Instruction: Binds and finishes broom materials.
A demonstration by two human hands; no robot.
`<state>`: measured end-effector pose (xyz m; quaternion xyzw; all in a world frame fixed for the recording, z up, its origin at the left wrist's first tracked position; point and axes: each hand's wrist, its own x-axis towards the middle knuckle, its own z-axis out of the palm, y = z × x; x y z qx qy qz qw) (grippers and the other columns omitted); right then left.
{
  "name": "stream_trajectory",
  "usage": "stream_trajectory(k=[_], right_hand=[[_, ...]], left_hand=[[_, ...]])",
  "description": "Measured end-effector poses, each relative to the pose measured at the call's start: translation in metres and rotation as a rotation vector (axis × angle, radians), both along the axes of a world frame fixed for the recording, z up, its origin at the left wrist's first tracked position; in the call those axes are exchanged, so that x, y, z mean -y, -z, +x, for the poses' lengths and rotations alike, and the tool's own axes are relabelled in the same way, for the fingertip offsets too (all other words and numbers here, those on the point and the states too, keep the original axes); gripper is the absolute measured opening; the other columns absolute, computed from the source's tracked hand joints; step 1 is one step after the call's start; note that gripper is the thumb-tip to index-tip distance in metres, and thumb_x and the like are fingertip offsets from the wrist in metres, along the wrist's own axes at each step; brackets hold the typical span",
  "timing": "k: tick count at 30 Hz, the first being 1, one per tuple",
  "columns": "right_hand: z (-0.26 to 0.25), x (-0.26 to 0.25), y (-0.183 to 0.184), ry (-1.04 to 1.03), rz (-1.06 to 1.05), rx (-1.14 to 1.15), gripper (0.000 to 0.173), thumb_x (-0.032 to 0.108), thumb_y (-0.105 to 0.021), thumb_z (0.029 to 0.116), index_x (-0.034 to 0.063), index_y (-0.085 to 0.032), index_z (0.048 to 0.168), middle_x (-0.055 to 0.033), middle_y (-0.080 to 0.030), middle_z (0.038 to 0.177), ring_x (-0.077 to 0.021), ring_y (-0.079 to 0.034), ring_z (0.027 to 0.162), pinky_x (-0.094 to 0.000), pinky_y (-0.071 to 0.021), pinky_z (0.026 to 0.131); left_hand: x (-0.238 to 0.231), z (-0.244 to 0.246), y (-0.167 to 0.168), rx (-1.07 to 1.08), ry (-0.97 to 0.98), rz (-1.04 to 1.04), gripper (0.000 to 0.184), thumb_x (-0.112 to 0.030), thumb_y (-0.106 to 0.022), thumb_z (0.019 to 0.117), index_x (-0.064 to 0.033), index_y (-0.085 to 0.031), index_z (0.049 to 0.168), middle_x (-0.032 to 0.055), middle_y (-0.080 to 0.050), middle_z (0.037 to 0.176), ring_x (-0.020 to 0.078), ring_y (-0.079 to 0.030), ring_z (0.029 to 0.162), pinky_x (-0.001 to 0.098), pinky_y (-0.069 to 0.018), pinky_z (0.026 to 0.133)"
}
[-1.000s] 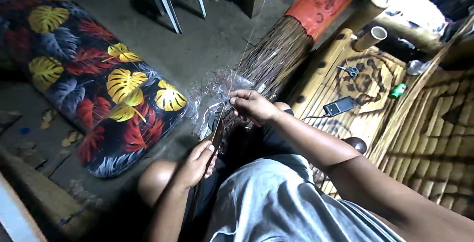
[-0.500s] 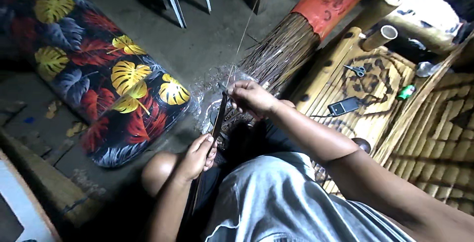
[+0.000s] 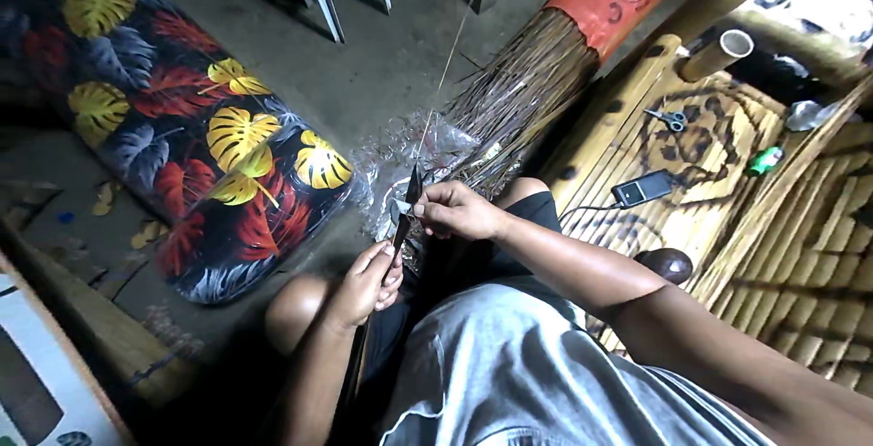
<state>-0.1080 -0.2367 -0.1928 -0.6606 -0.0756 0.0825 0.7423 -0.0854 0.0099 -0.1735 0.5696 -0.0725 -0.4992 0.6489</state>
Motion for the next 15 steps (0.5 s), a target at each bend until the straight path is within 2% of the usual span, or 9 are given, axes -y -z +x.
stream_trajectory(k=[2,4,8,10,12,15], right_hand=[[0.003,0.004,0.000,0.005,-0.009,0.065,0.026,0.018,-0.053,0.1054,0.0023,-0.064,0.089,-0.0023,-0.064,0.068,-0.0082,-0.057,0.054,-0.0246,-0.0473,0.048],[0.006,0.009,0.001,0.005,-0.036,0.107,0.025,0.018,-0.052,0.1060,0.0010,-0.065,0.094,-0.0027,-0.065,0.072,-0.0084,-0.060,0.057,-0.0251,-0.0507,0.051],[0.014,0.025,0.007,0.068,-0.012,0.095,0.024,0.017,-0.051,0.1067,-0.0013,-0.066,0.103,-0.0034,-0.067,0.077,-0.0088,-0.060,0.060,-0.0255,-0.0516,0.053],[0.018,0.034,0.008,0.130,0.011,0.044,0.024,0.018,-0.050,0.1067,0.0008,-0.065,0.101,-0.0021,-0.065,0.075,-0.0089,-0.059,0.059,-0.0259,-0.0518,0.053],[0.020,0.040,0.009,0.191,0.010,0.039,0.024,0.019,-0.050,0.1065,0.0032,-0.065,0.098,-0.0005,-0.060,0.071,-0.0087,-0.055,0.055,-0.0261,-0.0478,0.050],[0.014,0.037,0.002,0.137,-0.019,0.035,0.025,0.019,-0.047,0.1074,0.0026,-0.063,0.098,-0.0026,-0.061,0.072,-0.0109,-0.057,0.057,-0.0277,-0.0509,0.051]], left_hand=[[0.000,0.001,0.000,-0.004,0.011,-0.021,0.034,-0.025,-0.025,0.1112,-0.0135,-0.052,0.094,-0.0073,-0.040,0.063,0.0017,-0.035,0.043,0.0150,-0.0332,0.038],[-0.001,0.002,0.001,-0.009,0.022,-0.040,0.034,-0.026,-0.025,0.1110,-0.0136,-0.052,0.094,-0.0074,-0.040,0.064,0.0015,-0.036,0.043,0.0148,-0.0334,0.038],[-0.002,0.001,0.000,-0.011,0.035,-0.047,0.035,-0.025,-0.024,0.1107,-0.0140,-0.052,0.093,-0.0076,-0.040,0.063,0.0013,-0.035,0.042,0.0145,-0.0328,0.037],[-0.003,0.000,0.001,-0.007,0.040,-0.046,0.034,-0.025,-0.025,0.1109,-0.0138,-0.052,0.093,-0.0075,-0.040,0.063,0.0014,-0.036,0.042,0.0146,-0.0335,0.038],[-0.004,-0.001,0.001,0.007,0.039,-0.035,0.033,-0.026,-0.027,0.1105,-0.0141,-0.053,0.093,-0.0079,-0.040,0.063,0.0012,-0.036,0.042,0.0147,-0.0338,0.038],[-0.002,-0.001,0.002,0.019,0.017,-0.017,0.034,-0.026,-0.026,0.1107,-0.0135,-0.052,0.093,-0.0075,-0.040,0.063,0.0014,-0.036,0.043,0.0149,-0.0338,0.038]])
